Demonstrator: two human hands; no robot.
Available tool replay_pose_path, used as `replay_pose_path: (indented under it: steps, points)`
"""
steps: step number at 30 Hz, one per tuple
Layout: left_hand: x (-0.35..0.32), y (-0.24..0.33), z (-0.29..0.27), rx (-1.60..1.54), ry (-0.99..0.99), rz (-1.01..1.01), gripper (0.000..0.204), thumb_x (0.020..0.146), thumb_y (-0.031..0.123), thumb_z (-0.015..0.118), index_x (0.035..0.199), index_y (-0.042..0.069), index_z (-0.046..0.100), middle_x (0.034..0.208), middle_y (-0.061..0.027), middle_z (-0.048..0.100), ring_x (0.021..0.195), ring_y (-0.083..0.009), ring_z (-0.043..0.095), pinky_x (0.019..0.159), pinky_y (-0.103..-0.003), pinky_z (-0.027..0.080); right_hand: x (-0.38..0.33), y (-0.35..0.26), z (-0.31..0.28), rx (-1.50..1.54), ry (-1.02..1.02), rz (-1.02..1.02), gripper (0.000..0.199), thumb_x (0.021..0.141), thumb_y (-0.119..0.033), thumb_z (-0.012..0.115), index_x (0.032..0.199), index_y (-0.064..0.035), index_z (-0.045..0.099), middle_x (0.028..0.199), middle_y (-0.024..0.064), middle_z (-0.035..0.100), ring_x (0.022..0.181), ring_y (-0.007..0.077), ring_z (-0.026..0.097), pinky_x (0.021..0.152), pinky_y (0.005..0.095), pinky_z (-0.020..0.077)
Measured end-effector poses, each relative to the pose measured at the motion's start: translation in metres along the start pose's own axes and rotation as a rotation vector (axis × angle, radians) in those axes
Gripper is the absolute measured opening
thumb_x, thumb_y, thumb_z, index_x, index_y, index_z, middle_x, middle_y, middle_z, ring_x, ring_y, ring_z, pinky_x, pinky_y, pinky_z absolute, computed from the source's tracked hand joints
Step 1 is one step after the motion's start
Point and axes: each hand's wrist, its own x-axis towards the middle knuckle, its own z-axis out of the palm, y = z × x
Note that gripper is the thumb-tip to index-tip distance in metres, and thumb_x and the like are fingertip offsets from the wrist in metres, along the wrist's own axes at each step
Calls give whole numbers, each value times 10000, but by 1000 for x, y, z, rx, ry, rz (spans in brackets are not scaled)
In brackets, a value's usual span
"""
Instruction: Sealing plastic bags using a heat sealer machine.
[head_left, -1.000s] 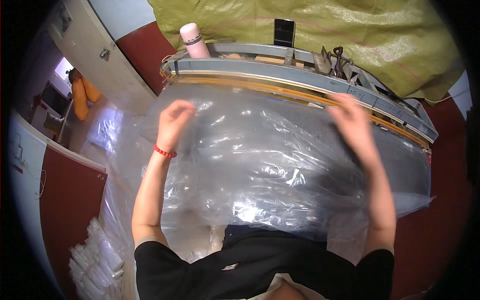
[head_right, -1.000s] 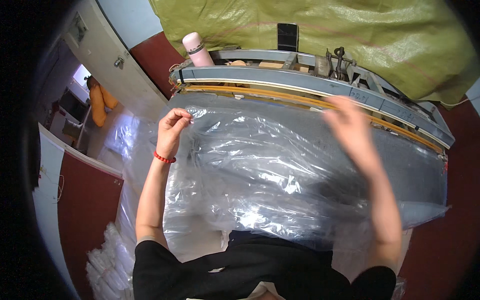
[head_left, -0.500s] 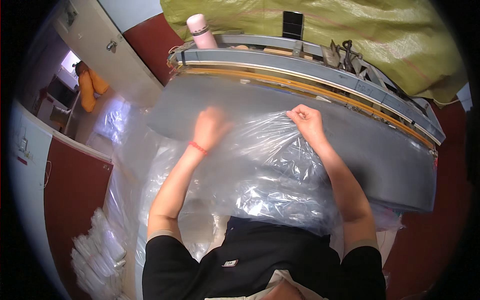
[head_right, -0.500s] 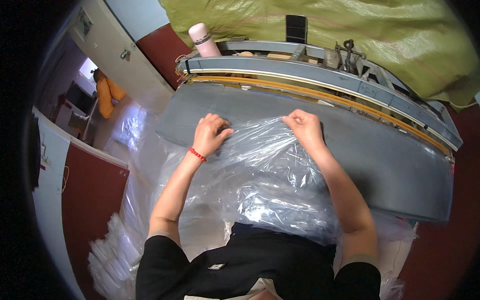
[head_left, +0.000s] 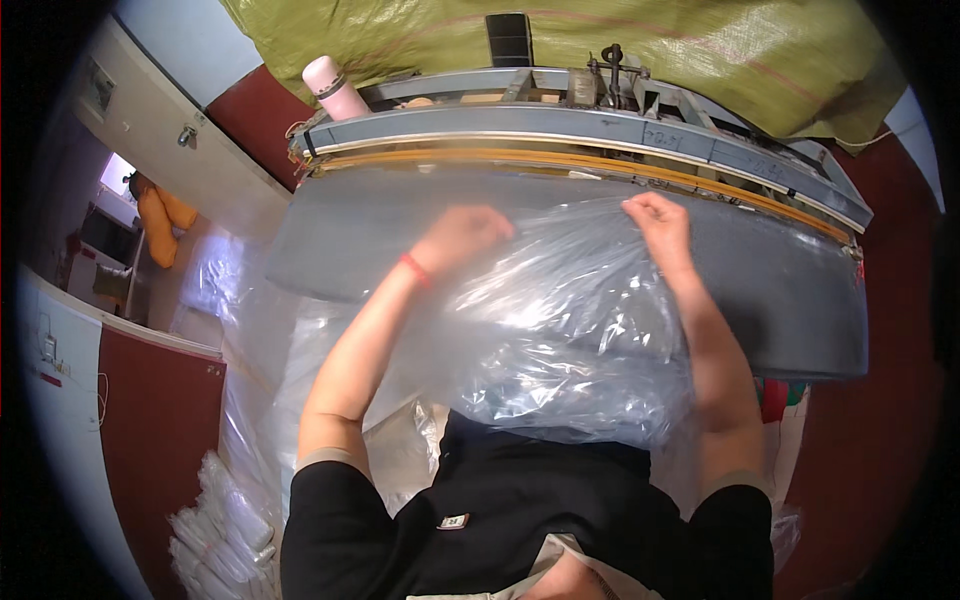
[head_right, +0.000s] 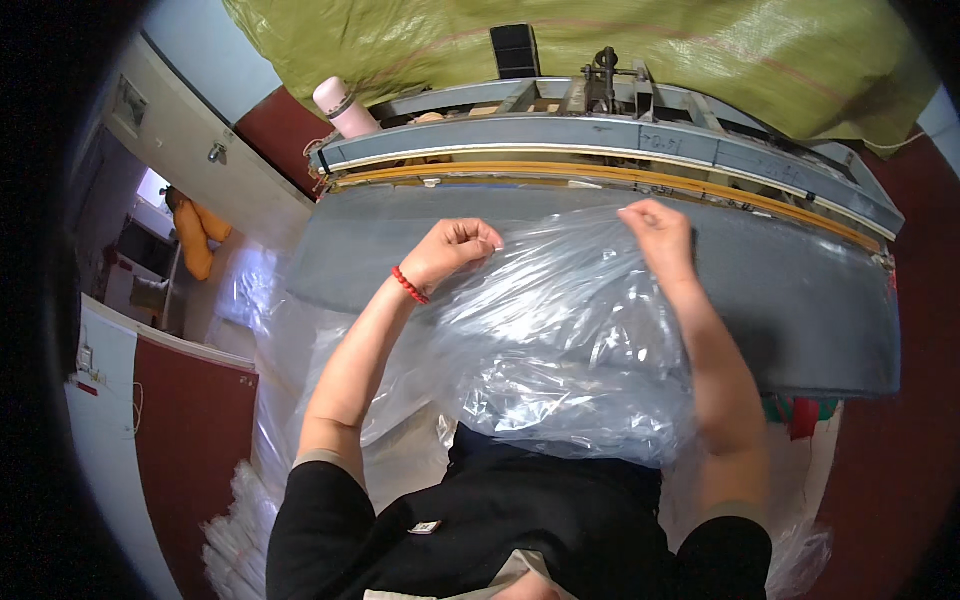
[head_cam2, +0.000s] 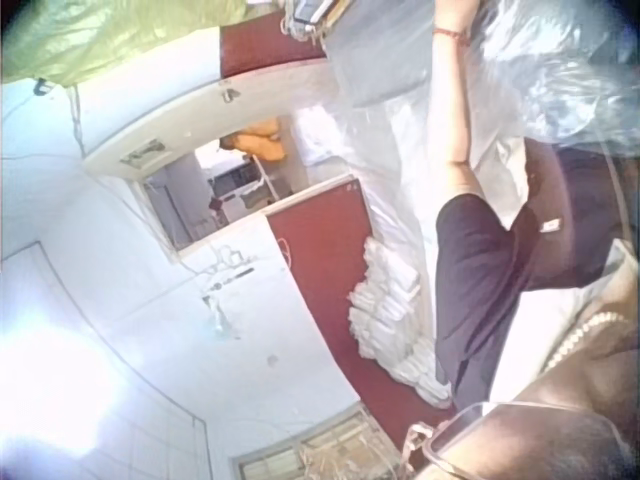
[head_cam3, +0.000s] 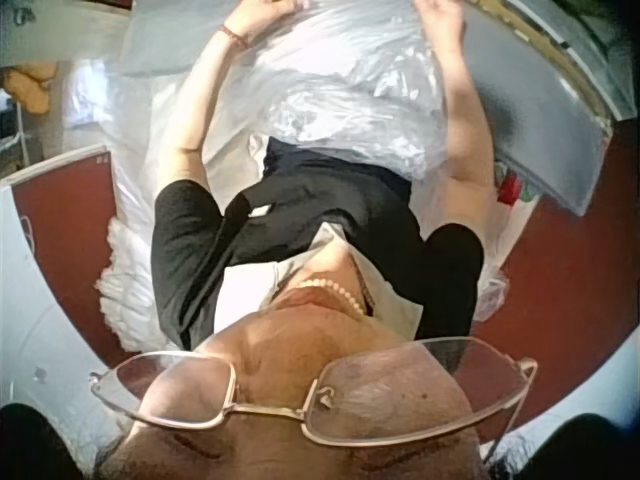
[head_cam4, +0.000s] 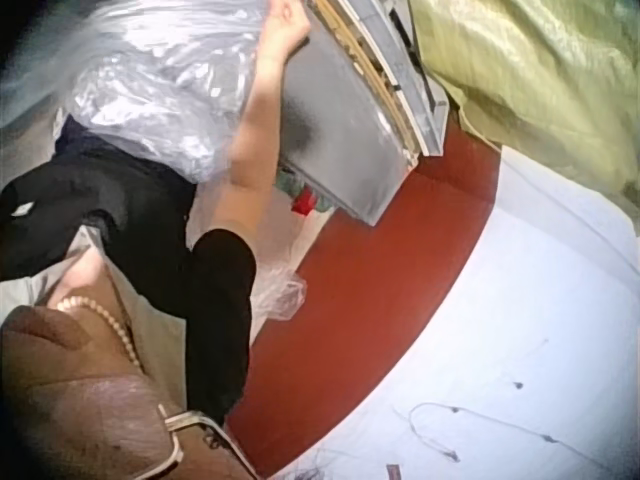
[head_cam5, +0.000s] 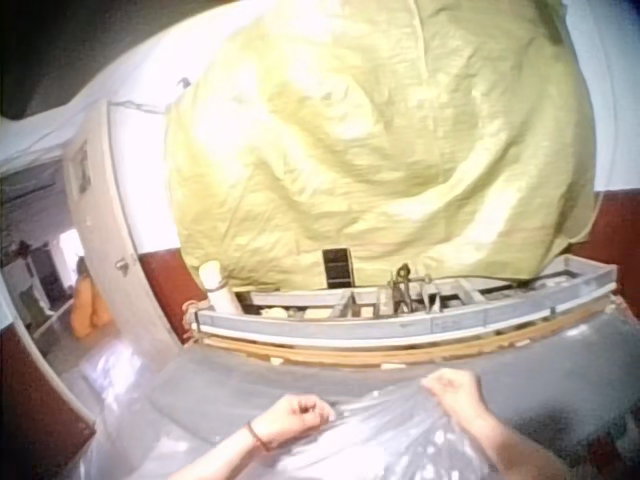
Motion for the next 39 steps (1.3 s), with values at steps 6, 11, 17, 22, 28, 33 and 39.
replay_pose_path:
  steps: [6,11,17,22,28,33,39]
  points:
    - [-68,18,19,-318,-586,-288,202,764,38,486,946,51,573,760,-9,593,599,-49,508,524,-193,409,-9,34,-177,-495,280,94,224,789,-235,588,818,-17,626,704,28,597,655,76,508,626,234,414]
    - [-137,-10,-11,-108,-793,-384,159,758,40,492,882,17,589,720,-11,579,619,-70,524,535,-218,433,-79,118,-435,-880,553,171,307,823,-308,550,938,-32,623,860,62,621,799,119,539,741,250,414]
    - [-143,-14,-153,482,-84,-563,166,686,33,529,820,-14,615,671,-68,609,554,-112,545,510,-248,445,-168,122,-530,-947,784,511,339,800,-360,557,980,-80,623,965,87,621,878,208,569,769,307,425]
    - [-97,-17,-191,505,243,-205,182,809,155,530,848,4,624,737,-63,625,695,-120,572,639,-257,448,-167,120,-516,-772,848,529,319,796,-338,574,969,-76,630,963,76,623,866,177,569,758,280,433]
    - [-117,-15,-119,244,-479,-292,291,803,260,600,923,-5,601,916,-72,619,846,-128,558,751,-251,439,-179,118,-523,-599,878,481,299,780,-280,604,973,-53,631,962,85,625,867,186,573,775,289,435]
    - [-163,-49,-117,551,-494,-504,183,783,150,612,885,0,585,839,-74,617,784,-127,570,711,-253,440,-166,104,-503,-828,870,594,327,774,-311,604,977,-55,630,996,92,616,885,210,573,785,295,427]
    - [-163,-41,-166,372,-23,-323,92,783,107,592,802,29,548,720,-18,570,651,-122,545,630,-237,435,-172,103,-505,-902,847,592,419,778,-429,554,1001,-80,622,1000,89,614,902,220,564,799,305,404]
